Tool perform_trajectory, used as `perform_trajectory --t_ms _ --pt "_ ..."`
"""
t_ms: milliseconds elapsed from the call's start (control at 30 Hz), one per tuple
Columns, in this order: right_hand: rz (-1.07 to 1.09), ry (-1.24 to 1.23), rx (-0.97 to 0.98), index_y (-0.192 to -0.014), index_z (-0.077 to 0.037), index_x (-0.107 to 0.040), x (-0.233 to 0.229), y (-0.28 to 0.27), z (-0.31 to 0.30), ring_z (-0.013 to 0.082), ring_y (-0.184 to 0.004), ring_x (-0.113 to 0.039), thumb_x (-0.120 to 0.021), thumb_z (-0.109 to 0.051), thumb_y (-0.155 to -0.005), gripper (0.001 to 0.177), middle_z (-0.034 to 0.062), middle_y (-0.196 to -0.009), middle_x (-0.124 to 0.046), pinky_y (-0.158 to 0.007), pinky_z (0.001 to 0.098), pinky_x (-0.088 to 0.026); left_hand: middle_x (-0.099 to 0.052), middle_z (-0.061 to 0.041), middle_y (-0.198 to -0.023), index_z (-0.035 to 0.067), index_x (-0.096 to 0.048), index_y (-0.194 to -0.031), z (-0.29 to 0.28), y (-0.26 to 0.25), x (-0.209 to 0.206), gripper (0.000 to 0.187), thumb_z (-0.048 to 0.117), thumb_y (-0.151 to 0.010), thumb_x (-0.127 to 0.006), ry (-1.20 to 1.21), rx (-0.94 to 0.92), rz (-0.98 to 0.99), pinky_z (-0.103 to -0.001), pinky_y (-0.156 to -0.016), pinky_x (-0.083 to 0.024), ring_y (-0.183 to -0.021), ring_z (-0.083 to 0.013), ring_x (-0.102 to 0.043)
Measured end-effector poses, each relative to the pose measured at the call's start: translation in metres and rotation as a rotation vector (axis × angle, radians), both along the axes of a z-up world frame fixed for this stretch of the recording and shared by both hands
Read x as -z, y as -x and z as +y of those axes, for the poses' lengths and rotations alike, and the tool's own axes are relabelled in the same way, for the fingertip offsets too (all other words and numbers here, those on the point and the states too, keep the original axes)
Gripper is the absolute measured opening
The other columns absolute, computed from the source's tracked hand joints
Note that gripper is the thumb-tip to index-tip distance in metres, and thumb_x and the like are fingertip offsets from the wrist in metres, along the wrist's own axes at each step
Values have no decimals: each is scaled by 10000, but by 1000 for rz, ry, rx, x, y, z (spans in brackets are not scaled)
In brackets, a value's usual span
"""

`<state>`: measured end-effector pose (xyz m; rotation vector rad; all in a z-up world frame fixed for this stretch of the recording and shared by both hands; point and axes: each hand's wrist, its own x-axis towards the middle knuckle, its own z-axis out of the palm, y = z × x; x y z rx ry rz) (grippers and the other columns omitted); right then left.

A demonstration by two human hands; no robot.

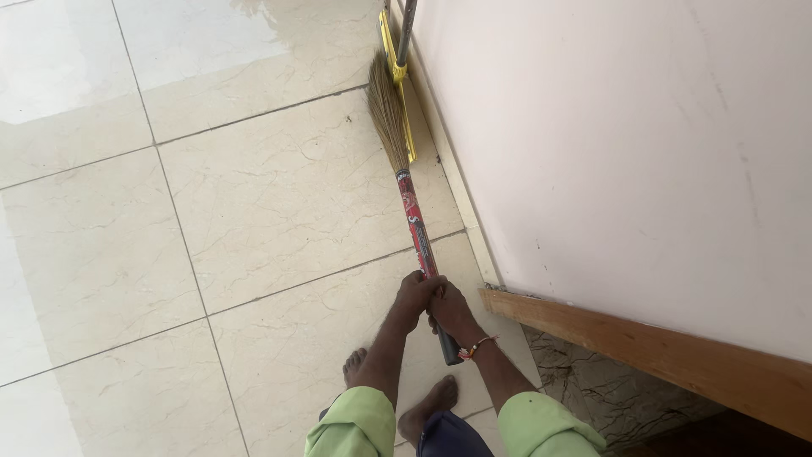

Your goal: The person sweeps the bathroom floor using a broom, moving around the toilet, sink, and a small container. The person systematically covers the floor area, sweeping debris toward the center.

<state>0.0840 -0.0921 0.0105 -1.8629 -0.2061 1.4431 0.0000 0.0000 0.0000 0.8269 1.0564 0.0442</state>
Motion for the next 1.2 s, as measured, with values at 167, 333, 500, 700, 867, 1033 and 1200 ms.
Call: perform_trajectory --t_ms 167,333,500,700,867,1033,1200 --pt "-52 58 -41 -1016 -20 -557 -120 13 -4 163 -478 -601 -606 -167 -924 180 84 -685 -618 -419 331 -510 -630 -107 -716 -40 -598 -913 -10 12 -95 292 217 -844 -721 15 6 -30 -336 -477 -485 -544 -205 -595" --pt "-74 29 -48 -1058 -66 -603 -222 37 -19 138 -488 -606 -624 -181 -912 186 46 -684 -613 -426 322 -522 -640 -108 -726 -69 -634 -931 -28 30 -164 299 197 -814 -702 36 -23 -54 -332 -481 -482 -557 -200 -609" --pt "-135 111 -74 -1038 -34 -595 -293 66 -49 153 -501 -624 -633 -219 -921 223 68 -680 -636 -433 323 -521 -635 -102 -684 -39 -652 -840 -58 53 -212 282 233 -811 -720 19 11 -27 -331 -461 -455 -527 -197 -591" --pt "-182 124 -50 -980 20 -591 -335 101 -86 181 -524 -664 -650 -192 -901 234 101 -714 -675 -443 324 -531 -595 -102 -579 -32 -652 -710 -88 76 -246 327 244 -813 -795 9 80 -18 -353 -414 -409 -457 -220 -549" --pt "-171 127 2 -995 6 -600 -346 131 -124 171 -535 -679 -634 -135 -875 188 91 -744 -686 -449 340 -548 -619 -125 -610 -55 -667 -750 -119 100 -262 310 236 -805 -758 7 198 45 -357 -433 -441 -474 -231 -585" --pt "-160 134 24 -998 27 -617 -346 149 -166 173 -534 -670 -630 -173 -907 220 96 -746 -684 -452 339 -555 -625 -142 -627 -71 -671 -770 -156 115 -266 294 214 -799 -735 17 305 87 -355 -446 -435 -483 -235 -595" --pt "-130 127 68 -932 35 -648 -343 164 -217 177 -531 -667 -686 -164 -885 208 106 -739 -683 -447 335 -545 -653 -123 -645 -32 -718 -836 -202 127 -256 235 200 -813 -681 -23 443 -28 -357 -467 -449 -499 -227 -609"
